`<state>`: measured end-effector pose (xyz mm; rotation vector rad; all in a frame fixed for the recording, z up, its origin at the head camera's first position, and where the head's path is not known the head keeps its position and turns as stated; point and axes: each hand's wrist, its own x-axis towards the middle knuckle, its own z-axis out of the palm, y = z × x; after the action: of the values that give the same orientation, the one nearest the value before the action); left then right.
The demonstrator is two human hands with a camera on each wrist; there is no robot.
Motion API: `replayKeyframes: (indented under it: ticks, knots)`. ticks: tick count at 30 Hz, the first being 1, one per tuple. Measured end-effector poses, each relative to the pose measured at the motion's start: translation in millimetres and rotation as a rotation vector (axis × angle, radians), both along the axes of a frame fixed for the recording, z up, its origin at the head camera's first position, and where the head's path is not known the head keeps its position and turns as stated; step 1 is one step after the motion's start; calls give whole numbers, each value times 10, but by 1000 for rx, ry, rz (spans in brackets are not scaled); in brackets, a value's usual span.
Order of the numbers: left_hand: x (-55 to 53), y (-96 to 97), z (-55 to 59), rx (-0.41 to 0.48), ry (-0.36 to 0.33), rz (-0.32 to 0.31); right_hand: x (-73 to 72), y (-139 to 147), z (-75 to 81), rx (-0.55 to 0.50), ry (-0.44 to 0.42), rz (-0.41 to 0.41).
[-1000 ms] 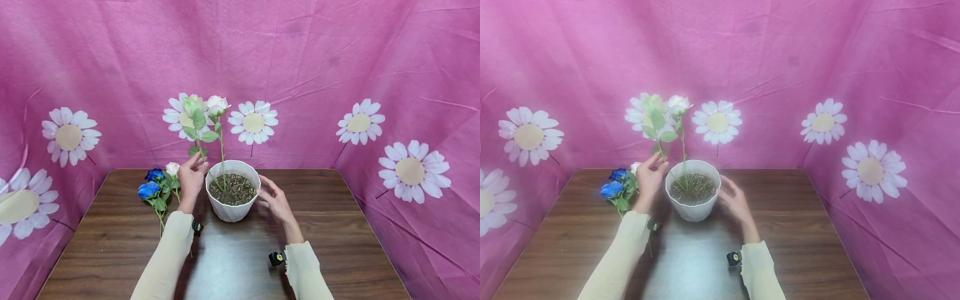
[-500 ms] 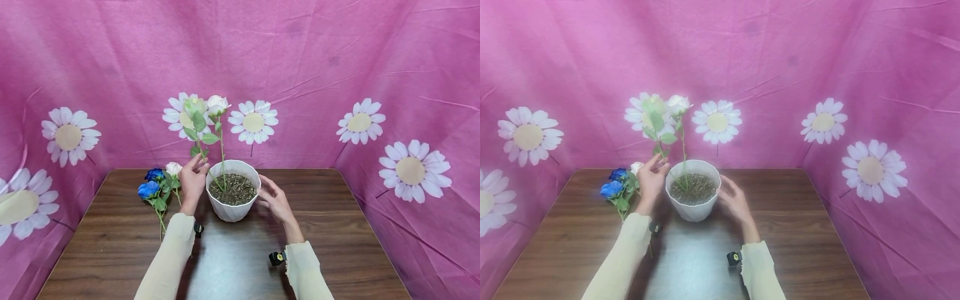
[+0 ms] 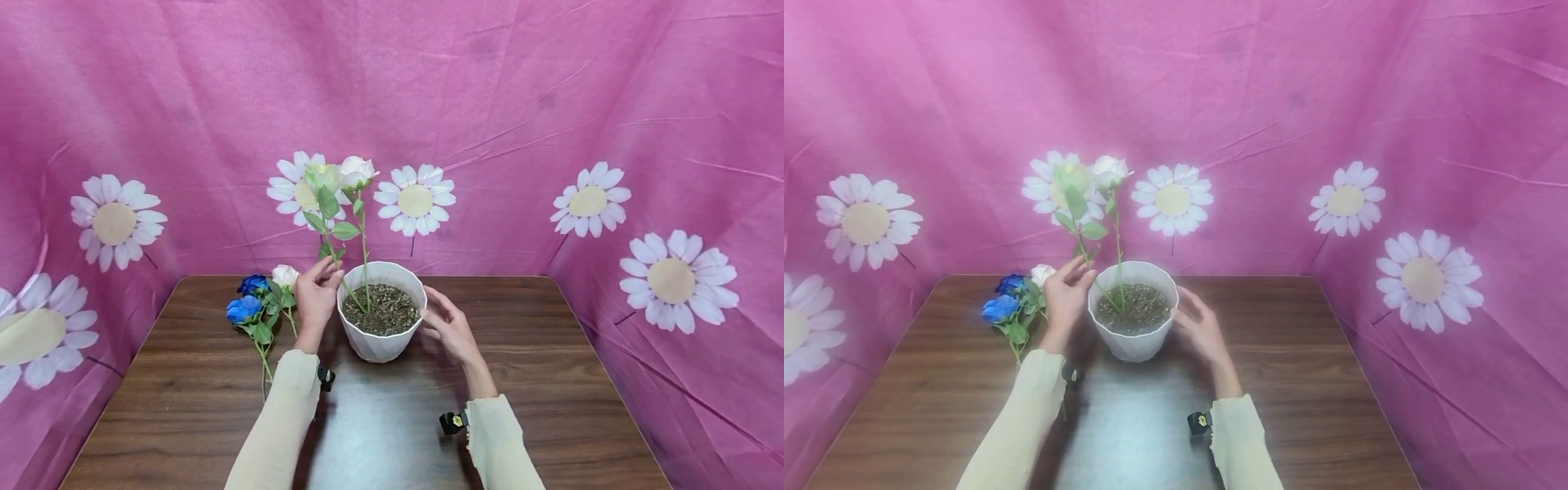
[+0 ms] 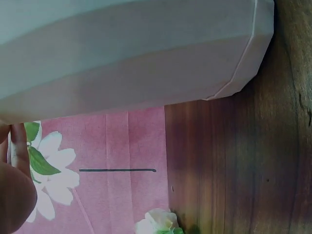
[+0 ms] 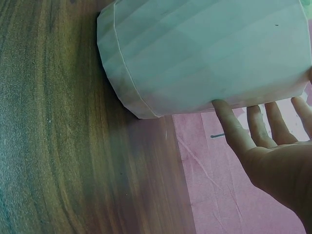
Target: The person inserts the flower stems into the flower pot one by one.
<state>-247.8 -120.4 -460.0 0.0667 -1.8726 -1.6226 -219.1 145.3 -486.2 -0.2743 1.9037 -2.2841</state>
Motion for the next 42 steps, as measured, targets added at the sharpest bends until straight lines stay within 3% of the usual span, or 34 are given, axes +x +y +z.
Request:
replayKeyframes:
  ticks: [3,17,26,33,39,42]
  knots:
    - [10,0,-2,-22,11,-18,9,4,0,7,2,-7]
    - [45,-4,-39,-134,-29,24,46,4,32,16,-9,-1]
    - [47,21,-61,-9,-60,-2,55,-3,29,27,0,-9]
    - [30,0,-72,111,-14,5,13,-52,38,20,13,-1]
    - [68,-73,-106,144,27,-60,24,-50,62,20,-7,-22]
    - [86,-128,-135,205,51,-131,34,-27,66,18,-17,-30]
